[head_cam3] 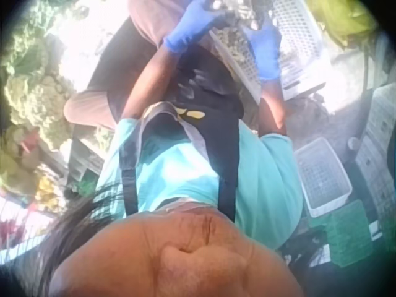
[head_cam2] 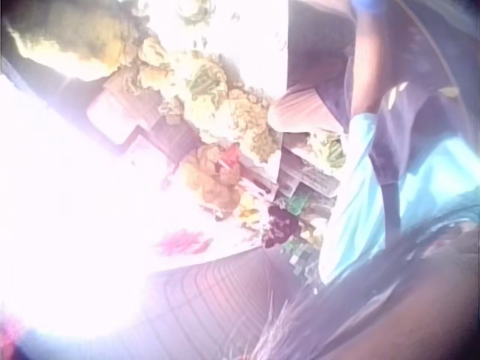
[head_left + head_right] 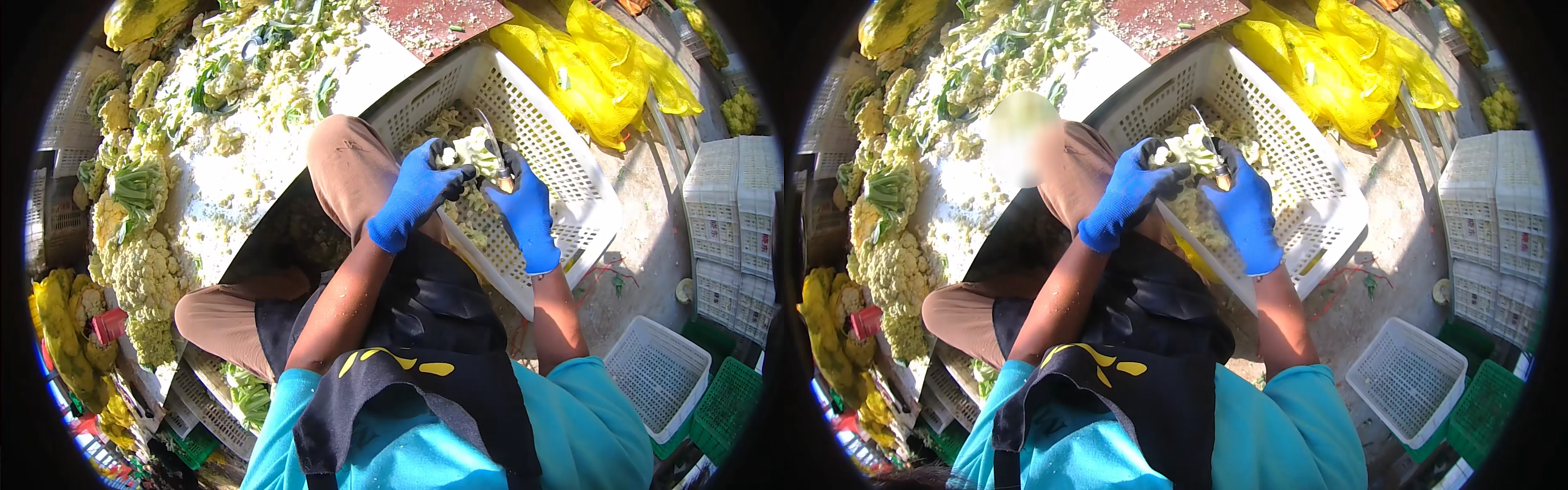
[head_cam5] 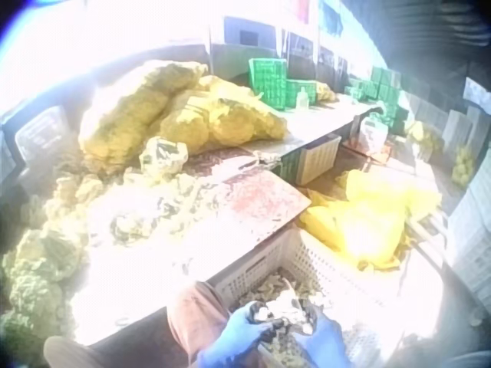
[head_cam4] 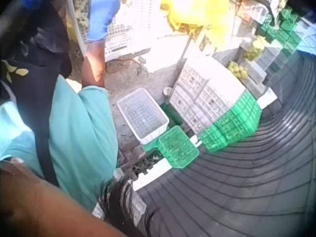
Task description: The person trims cauliflower heads using a knife, removing leaves and unwanted parts. They place the trimmed pieces into a white basket while continuing to process additional heads.
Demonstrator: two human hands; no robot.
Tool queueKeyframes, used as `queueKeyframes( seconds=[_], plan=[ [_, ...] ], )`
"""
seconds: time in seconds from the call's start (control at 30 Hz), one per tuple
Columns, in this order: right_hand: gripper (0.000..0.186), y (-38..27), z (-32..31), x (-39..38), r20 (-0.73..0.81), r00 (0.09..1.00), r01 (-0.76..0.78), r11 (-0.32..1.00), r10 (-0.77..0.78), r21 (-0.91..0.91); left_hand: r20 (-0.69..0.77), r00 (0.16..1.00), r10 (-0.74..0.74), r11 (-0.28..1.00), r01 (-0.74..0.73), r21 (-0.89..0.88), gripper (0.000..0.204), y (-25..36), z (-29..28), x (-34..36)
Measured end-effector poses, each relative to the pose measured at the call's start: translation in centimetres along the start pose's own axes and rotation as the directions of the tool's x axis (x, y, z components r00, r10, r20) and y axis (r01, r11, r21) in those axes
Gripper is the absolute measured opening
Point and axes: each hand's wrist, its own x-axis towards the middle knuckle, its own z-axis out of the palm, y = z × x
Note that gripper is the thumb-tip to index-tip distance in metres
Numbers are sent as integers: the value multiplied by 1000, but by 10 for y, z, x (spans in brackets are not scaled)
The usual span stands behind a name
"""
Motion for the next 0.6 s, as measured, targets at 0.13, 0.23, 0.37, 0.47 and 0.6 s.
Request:
queueKeyframes(
  seconds=[0.13,0.23,0.37,0.47,0.6],
  plan=[
    [47,-11,-6,-21,-89,995,-41,999,41,6,-54,998,-41,998,39,-40,20,-2,-3,6],
    [37,-24,-16,-29,-4,999,-49,993,50,106,-57,998,-35,996,30,-84,19,-9,-7,8],
    [32,-3,11,-30,35,999,13,992,-9,-129,-117,983,139,941,-94,324,22,-30,-7,11],
    [35,12,28,-23,47,998,36,988,-30,-148,-116,936,331,766,-195,612,27,-35,-3,15],
    [35,-2,23,-12,288,929,-292,939,233,182,-85,892,445,685,-277,674,26,-32,-3,12]
  ],
)
